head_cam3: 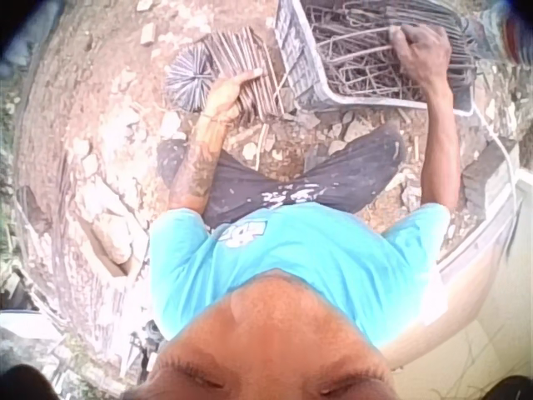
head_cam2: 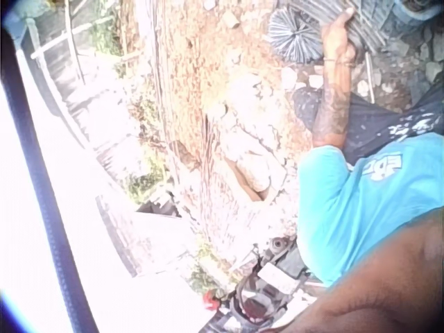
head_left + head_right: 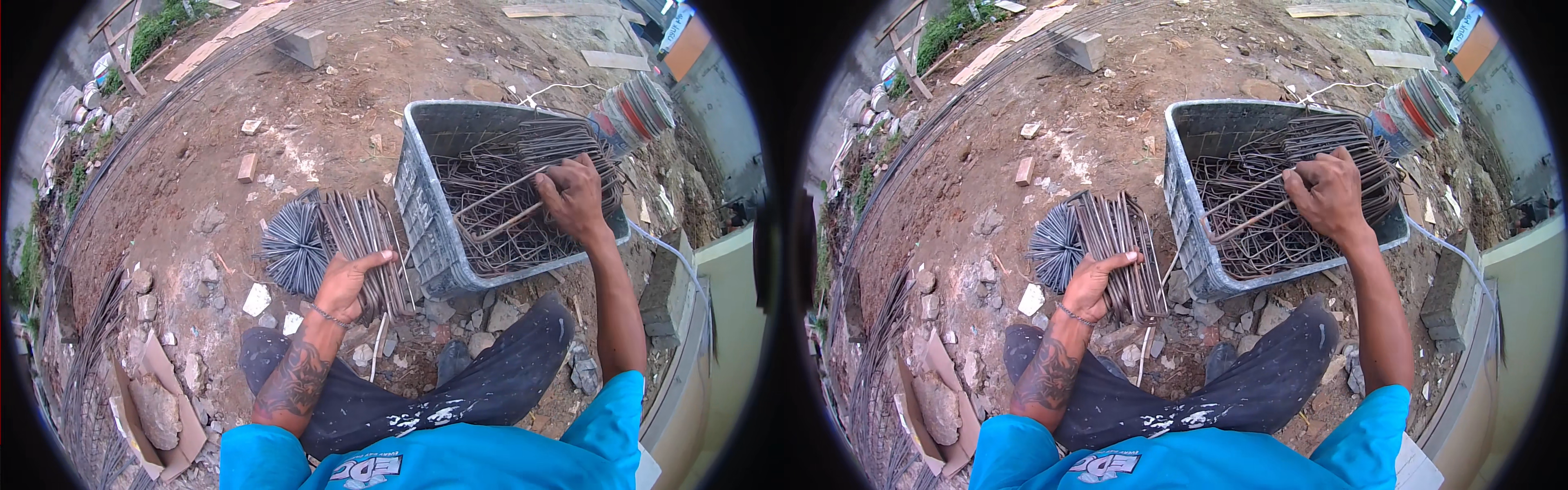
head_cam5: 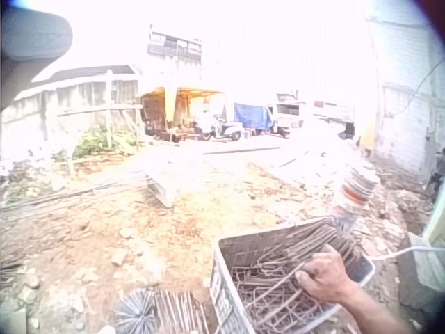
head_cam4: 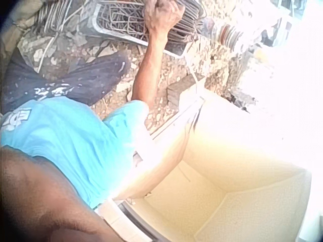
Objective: The person organizes rebar stirrups by hand, then slides them onto long reinforcement bars.
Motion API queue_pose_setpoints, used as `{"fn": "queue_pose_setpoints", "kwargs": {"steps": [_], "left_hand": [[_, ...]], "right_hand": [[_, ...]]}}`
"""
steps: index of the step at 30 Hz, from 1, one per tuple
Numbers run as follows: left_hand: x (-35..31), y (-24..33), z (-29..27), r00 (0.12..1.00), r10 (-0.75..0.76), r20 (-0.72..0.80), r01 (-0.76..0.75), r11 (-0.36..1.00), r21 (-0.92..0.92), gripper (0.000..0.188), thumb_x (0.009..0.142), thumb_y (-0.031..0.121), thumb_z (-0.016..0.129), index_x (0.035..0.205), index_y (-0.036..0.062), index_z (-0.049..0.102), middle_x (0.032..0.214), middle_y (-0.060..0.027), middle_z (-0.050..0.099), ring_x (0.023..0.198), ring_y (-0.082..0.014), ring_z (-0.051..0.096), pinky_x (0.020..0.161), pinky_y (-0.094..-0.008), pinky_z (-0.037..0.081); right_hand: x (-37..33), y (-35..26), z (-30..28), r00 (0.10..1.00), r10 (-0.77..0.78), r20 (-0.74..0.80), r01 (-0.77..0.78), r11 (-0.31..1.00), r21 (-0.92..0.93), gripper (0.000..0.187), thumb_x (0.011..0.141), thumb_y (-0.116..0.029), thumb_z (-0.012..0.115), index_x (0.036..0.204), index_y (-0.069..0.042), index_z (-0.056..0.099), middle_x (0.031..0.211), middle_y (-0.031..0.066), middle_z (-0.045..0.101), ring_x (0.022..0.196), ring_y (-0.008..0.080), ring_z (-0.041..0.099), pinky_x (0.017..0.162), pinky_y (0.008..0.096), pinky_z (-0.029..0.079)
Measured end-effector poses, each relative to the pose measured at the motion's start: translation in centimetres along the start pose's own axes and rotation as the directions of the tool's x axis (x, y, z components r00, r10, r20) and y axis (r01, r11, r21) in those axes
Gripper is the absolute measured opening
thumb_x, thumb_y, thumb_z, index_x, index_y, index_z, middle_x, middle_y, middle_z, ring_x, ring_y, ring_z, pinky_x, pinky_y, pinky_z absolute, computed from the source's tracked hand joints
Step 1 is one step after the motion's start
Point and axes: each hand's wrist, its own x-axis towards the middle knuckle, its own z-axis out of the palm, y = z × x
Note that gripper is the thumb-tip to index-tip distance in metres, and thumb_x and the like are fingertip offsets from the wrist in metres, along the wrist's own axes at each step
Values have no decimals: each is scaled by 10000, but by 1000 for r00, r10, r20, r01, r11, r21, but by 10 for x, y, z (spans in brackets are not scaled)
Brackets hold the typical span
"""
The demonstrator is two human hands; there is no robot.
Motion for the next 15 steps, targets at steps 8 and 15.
{"fn": "queue_pose_setpoints", "kwargs": {"steps": [8,15], "left_hand": [[-16,2,17,998,51,37,-56,989,137,234,761,-34,643,987,-45,585,880,-132,664,775,-195,662,688,-303,552],[-26,3,14,994,13,106,-30,986,166,325,780,6,651,1077,11,519,899,-82,632,786,-181,640,689,-312,555]], "right_hand": [[61,-91,18,615,-500,610,349,866,358,267,587,-276,594,483,-38,533,468,148,492,510,344,488,670,395,402],[64,-125,77,529,-645,552,434,764,477,291,618,-290,601,549,-8,594,547,179,562,594,357,562,717,400,432]]}}
